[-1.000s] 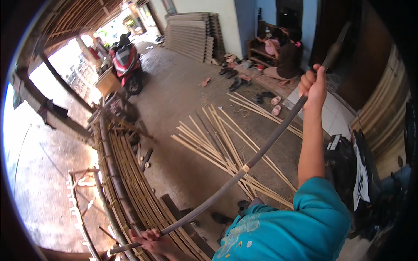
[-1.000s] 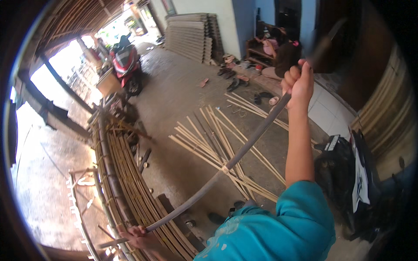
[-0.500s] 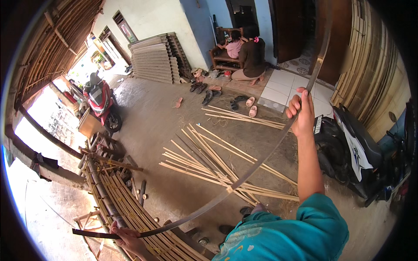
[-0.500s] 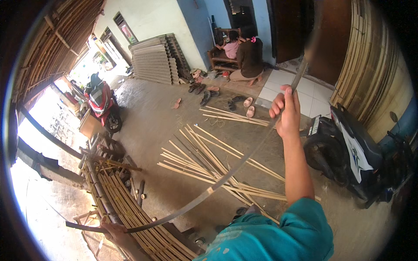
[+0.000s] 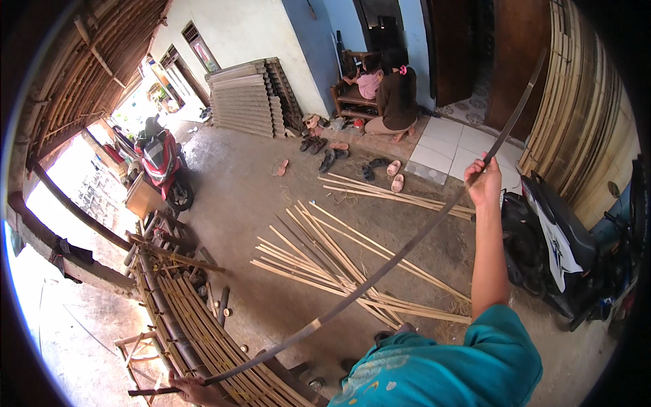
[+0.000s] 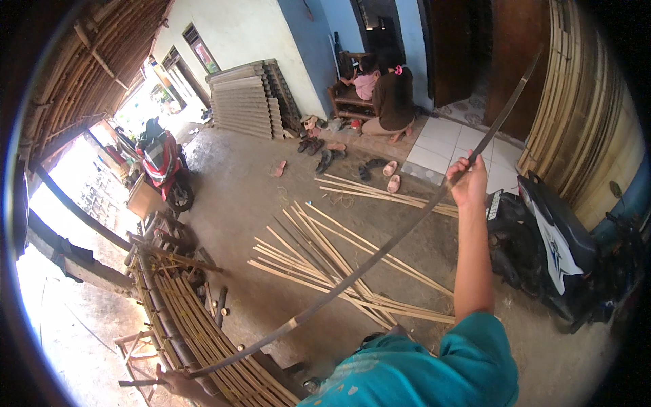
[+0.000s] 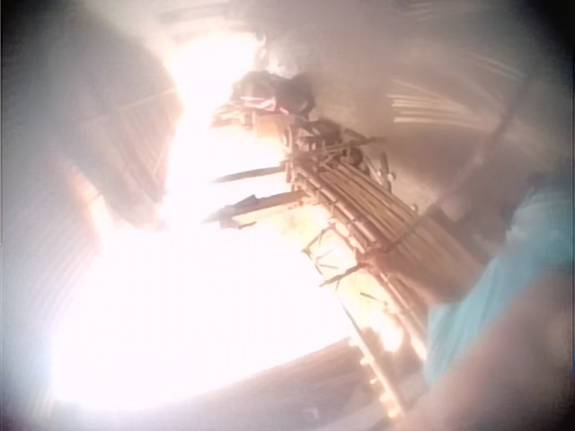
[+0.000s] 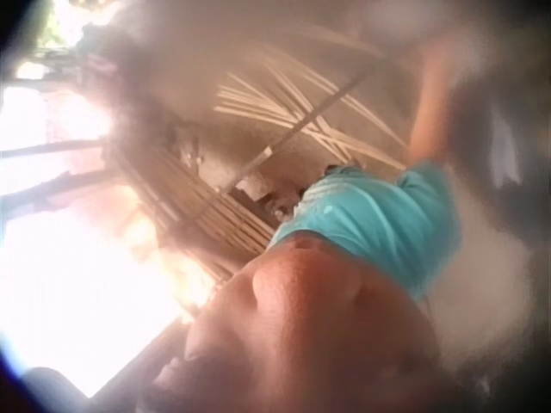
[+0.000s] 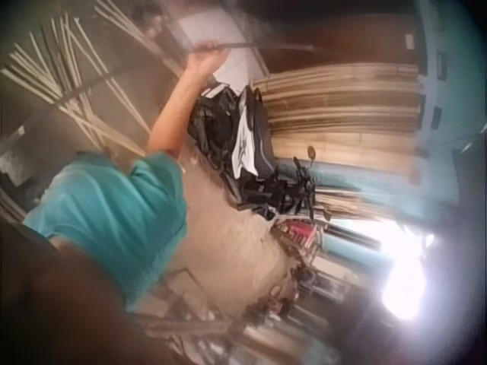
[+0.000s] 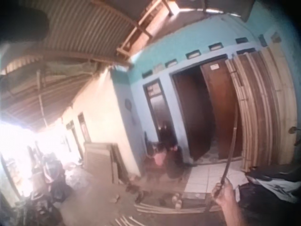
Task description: The person repeatedly picks up thin bamboo sticks and ties them to a horizontal bamboo rack using yellow string. The person also briefly retrieves a knife from a nearby doorway and returns to continue tying.
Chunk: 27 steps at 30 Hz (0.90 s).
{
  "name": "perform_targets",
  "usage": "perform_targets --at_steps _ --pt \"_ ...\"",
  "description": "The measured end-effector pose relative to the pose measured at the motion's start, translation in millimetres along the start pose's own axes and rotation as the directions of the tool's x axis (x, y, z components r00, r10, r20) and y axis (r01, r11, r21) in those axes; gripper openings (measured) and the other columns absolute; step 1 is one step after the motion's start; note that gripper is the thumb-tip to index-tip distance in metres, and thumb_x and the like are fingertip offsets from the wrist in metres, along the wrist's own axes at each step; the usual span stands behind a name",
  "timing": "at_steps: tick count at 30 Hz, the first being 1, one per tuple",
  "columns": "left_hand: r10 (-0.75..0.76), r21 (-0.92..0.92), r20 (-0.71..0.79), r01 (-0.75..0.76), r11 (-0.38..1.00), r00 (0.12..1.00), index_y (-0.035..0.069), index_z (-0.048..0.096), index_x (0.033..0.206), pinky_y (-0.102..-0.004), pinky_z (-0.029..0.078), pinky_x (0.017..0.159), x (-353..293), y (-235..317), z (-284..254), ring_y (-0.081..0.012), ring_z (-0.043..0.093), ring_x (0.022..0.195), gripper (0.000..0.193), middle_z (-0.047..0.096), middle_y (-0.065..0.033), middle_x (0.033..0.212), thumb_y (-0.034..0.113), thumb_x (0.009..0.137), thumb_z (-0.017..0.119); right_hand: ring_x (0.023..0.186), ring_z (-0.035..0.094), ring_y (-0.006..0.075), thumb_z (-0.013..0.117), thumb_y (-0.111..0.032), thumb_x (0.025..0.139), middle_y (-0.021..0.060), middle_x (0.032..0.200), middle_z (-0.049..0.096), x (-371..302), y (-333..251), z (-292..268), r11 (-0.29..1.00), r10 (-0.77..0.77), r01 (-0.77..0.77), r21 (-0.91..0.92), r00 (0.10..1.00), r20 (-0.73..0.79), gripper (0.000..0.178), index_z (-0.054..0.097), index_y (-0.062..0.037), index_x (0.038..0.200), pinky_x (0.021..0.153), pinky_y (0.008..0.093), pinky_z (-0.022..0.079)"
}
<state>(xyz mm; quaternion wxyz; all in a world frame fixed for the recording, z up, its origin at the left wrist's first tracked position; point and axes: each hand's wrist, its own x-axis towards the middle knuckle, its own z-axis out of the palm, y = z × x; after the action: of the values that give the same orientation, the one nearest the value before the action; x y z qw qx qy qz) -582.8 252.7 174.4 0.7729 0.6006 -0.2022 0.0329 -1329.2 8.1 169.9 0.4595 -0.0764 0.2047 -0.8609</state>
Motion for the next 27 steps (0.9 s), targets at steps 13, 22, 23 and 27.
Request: perform_targets --at_steps 13,22,23,27 --pt "0.060 0.129 -0.106 -0.046 0.991 0.993 0.009 0.059 0.128 -0.0211 0.029 0.039 16 1 -10 -0.0029 0.027 0.046 0.037 0.031 0.0066 0.058 0.035 0.103 0.050 0.052 0.047 0.0131 0.046 -0.039 0.104 -0.0006 0.059 0.047 17 72 -28 0.125 -0.245 0.517 -0.847 0.843 0.479 0.040 0.053 -0.0024 0.090 0.051 0.0328 0.039" --pt "0.078 0.167 -0.141 -0.054 0.984 0.987 0.009 0.059 0.129 -0.0211 0.029 0.039 20 -3 -17 -0.0030 0.027 0.046 0.037 0.032 0.0065 0.058 0.035 0.103 0.050 0.041 0.033 0.0059 0.045 -0.042 0.104 -0.0044 0.059 0.035 -7 70 -12 0.762 -0.077 0.112 -0.638 0.994 0.083 0.033 0.041 -0.0133 0.087 0.034 0.0256 0.028" --pt "0.082 0.172 -0.143 -0.056 0.983 0.986 0.009 0.059 0.129 -0.0211 0.029 0.039 21 -3 -18 -0.0030 0.027 0.046 0.037 0.032 0.0065 0.058 0.035 0.103 0.050 0.041 0.033 0.0059 0.045 -0.042 0.104 -0.0042 0.060 0.036 -10 68 -11 0.784 -0.074 0.098 -0.612 0.995 0.064 0.034 0.041 -0.0137 0.085 0.034 0.0256 0.027" --pt "0.092 0.187 -0.145 -0.064 0.980 0.985 0.009 0.059 0.129 -0.0210 0.029 0.039 22 -3 -24 -0.0031 0.028 0.045 0.038 0.032 0.0064 0.058 0.035 0.103 0.050 0.055 0.047 0.0105 0.046 -0.050 0.101 -0.0019 0.066 0.044 0 50 -6 0.884 -0.023 0.072 -0.463 0.993 0.112 0.041 0.052 -0.0104 0.095 0.050 0.0294 0.045"
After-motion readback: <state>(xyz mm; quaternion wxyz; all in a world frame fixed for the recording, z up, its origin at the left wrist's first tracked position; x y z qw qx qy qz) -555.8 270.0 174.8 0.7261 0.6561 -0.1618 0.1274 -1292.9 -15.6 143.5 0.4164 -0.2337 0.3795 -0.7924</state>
